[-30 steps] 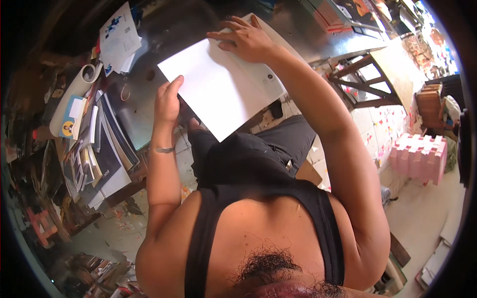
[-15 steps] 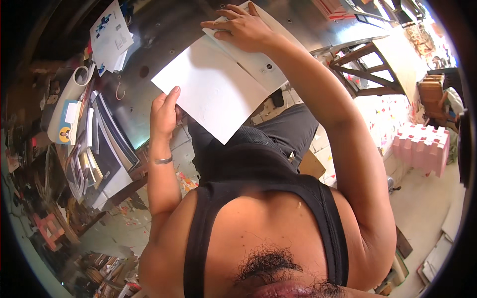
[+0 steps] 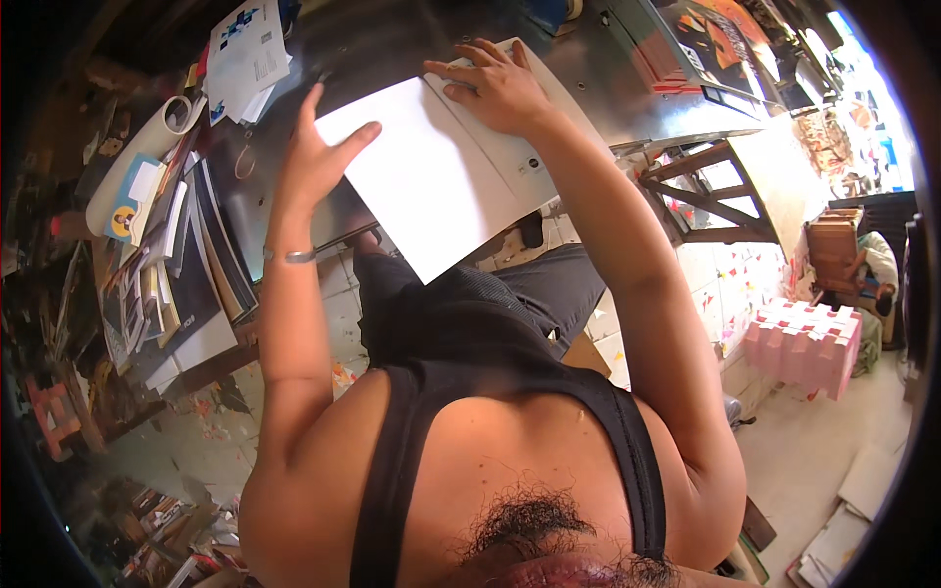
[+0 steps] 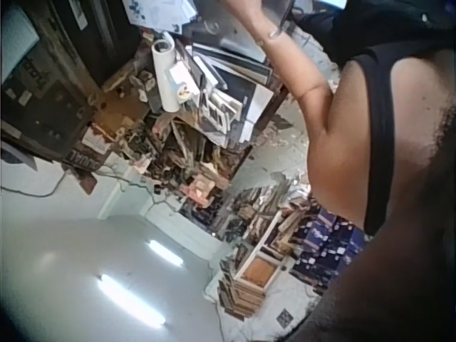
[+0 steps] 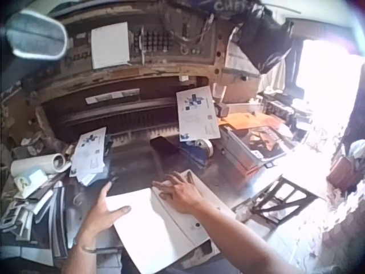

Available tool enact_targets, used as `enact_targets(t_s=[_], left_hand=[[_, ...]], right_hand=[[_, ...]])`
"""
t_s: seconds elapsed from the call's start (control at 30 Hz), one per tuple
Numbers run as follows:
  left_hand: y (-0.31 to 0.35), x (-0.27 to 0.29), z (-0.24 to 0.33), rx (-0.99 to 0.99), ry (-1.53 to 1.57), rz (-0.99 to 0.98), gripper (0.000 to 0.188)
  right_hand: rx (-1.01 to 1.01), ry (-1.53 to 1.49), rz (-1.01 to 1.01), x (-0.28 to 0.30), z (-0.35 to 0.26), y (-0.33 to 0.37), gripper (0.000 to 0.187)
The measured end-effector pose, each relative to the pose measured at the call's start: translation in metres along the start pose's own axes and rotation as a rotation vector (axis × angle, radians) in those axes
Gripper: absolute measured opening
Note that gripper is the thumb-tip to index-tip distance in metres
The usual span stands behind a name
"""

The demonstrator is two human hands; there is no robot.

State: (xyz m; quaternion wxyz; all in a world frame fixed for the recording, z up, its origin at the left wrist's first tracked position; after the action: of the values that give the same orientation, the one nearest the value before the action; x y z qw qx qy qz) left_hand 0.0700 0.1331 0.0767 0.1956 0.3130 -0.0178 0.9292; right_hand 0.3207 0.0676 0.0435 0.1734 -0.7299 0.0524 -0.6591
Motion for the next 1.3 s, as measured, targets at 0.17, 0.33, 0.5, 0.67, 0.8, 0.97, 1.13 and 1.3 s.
enact_targets(t_s=[0.17, 0.33, 0.5, 0.67, 0.8, 0.97, 1.13, 1.3], left_hand=[[0.036, -0.015, -0.007, -0.023, 0.594, -0.262, 0.094], [0.048, -0.014, -0.028, 0.084, 0.509, -0.216, 0.105], [0.046, -0.004, -0.042, 0.113, 0.368, -0.171, 0.108], [0.052, -0.007, -0.043, 0.222, 0.160, -0.106, 0.108], [0.039, 0.001, -0.051, 0.235, -0.215, -0.053, 0.111], [0.019, -0.008, 0.012, -0.251, -0.537, 0.187, 0.095], [-0.046, -0.053, 0.052, -0.284, -0.247, -0.117, 0.059], [-0.077, -0.087, 0.014, -0.204, 0.057, -0.230, 0.041]], right_hand=[[0.000, 0.020, 0.028, -0.003, 0.002, -0.001, 0.043], [0.020, 0.055, 0.052, -0.003, 0.005, 0.000, 0.045], [0.076, 0.019, 0.071, -0.003, 0.006, 0.000, 0.044], [0.071, -0.008, 0.043, -0.002, 0.005, -0.002, 0.045], [0.076, -0.035, 0.065, -0.003, 0.005, -0.005, 0.047], [0.072, -0.079, 0.082, 0.004, 0.006, -0.004, 0.050], [0.036, -0.156, 0.087, 0.008, 0.009, -0.004, 0.047], [0.043, -0.170, 0.095, 0.010, 0.001, -0.006, 0.045]])
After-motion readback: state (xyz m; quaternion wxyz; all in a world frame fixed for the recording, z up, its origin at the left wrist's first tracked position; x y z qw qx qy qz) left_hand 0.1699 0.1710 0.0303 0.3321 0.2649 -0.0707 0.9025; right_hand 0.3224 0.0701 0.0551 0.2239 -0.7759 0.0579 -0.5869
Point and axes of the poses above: each hand's wrist, its own y-axis away from the middle knuckle, its own x-axis out of the back of the hand, z = x × y, the point moved 6 cm from there along -y, towards the middle knuckle, and after that the axes turned 11 degrees about x, right-handed, at the moved point
